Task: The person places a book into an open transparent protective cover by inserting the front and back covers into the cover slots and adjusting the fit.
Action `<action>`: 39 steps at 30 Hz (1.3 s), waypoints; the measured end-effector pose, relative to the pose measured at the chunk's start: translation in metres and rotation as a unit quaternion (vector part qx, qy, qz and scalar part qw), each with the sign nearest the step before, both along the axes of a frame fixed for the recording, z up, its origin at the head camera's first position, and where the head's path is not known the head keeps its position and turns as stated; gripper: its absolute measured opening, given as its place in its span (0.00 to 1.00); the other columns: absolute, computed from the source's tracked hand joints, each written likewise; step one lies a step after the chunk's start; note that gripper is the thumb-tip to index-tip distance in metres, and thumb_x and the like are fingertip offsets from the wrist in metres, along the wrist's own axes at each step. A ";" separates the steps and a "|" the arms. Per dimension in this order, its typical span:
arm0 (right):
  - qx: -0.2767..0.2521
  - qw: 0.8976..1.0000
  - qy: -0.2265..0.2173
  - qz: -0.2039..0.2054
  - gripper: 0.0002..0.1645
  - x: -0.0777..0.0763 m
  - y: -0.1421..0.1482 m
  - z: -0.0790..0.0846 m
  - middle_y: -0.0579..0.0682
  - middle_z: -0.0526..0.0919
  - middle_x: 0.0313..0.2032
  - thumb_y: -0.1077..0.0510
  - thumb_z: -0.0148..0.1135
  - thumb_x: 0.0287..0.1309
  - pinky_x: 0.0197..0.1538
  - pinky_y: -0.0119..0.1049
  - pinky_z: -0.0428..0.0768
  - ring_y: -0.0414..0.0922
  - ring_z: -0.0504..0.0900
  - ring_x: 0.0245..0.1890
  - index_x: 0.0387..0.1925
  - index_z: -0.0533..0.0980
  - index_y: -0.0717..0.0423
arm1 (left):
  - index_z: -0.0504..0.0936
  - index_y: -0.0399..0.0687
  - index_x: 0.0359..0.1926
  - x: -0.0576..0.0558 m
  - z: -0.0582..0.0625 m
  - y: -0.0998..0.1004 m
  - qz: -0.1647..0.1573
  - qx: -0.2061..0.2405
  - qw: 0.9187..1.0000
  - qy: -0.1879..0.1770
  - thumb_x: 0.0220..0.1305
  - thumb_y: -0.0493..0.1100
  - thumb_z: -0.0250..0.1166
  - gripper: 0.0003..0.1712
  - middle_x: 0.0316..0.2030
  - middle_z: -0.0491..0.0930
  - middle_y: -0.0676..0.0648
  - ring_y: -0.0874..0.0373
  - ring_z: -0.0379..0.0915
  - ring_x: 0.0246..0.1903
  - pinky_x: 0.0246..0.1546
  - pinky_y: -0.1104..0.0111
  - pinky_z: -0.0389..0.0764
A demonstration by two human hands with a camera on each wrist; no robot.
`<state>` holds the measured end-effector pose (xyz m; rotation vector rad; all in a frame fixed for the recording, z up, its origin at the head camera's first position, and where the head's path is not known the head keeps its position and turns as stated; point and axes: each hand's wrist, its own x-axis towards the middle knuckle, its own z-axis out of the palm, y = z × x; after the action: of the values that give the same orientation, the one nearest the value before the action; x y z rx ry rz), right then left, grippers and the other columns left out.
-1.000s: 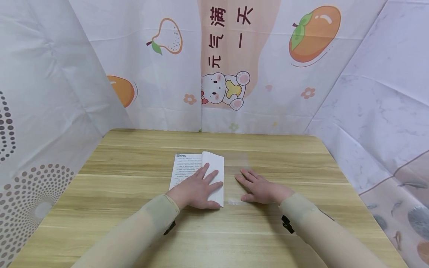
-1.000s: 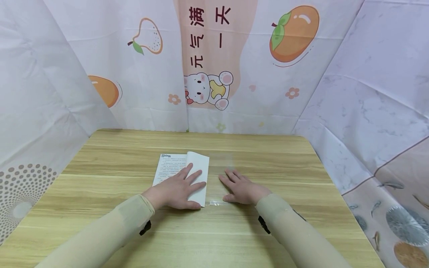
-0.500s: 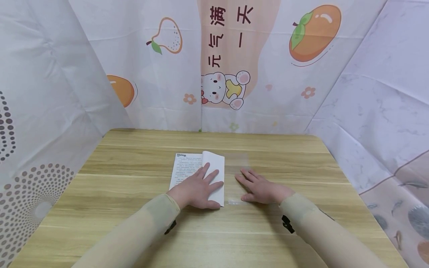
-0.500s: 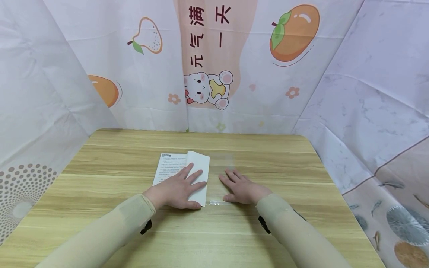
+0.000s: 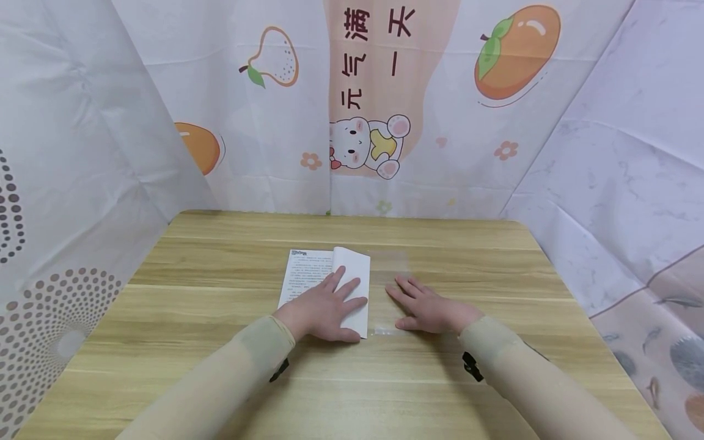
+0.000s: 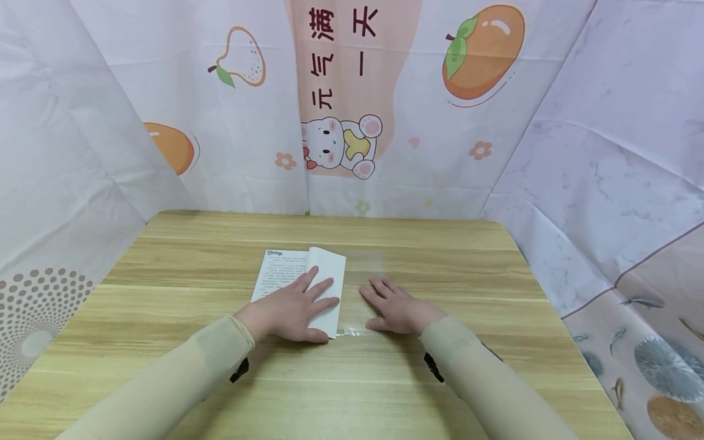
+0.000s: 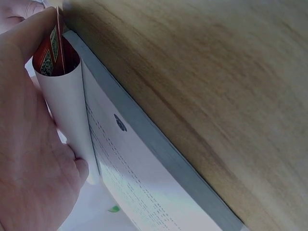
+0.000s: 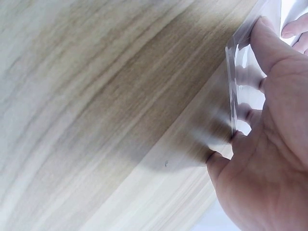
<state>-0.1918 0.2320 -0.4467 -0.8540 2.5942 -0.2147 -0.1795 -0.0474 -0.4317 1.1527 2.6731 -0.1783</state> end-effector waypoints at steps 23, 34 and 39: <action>0.003 1.000 -0.003 0.019 0.47 0.002 -0.003 0.007 0.62 0.38 0.74 0.37 0.51 0.67 0.69 0.63 0.51 0.62 0.37 0.72 0.76 0.43 0.51 | 0.56 0.66 0.73 -0.004 -0.005 -0.004 -0.010 0.009 1.000 0.007 0.59 0.79 0.45 0.46 0.75 0.42 0.47 0.39 0.26 0.72 0.71 0.52 0.49; 0.003 1.000 -0.002 0.021 0.47 0.003 -0.003 0.006 0.62 0.37 0.74 0.37 0.50 0.67 0.69 0.63 0.50 0.62 0.36 0.72 0.76 0.43 0.51 | 0.55 0.66 0.73 -0.003 -0.006 0.000 -0.006 -0.001 1.000 0.017 0.60 0.80 0.43 0.46 0.75 0.43 0.47 0.39 0.27 0.72 0.71 0.52 0.47; 0.004 1.000 0.011 0.023 0.48 -0.001 0.001 -0.003 0.59 0.36 0.75 0.34 0.49 0.66 0.69 0.62 0.51 0.59 0.35 0.72 0.76 0.42 0.48 | 0.55 0.65 0.73 -0.001 -0.005 0.001 -0.004 0.005 1.000 0.015 0.60 0.79 0.44 0.46 0.75 0.43 0.46 0.38 0.27 0.71 0.71 0.51 0.46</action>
<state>-0.1926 0.2327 -0.4501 -0.9169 2.5910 -0.1821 -0.1807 -0.0464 -0.4364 1.1723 2.6979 -0.1848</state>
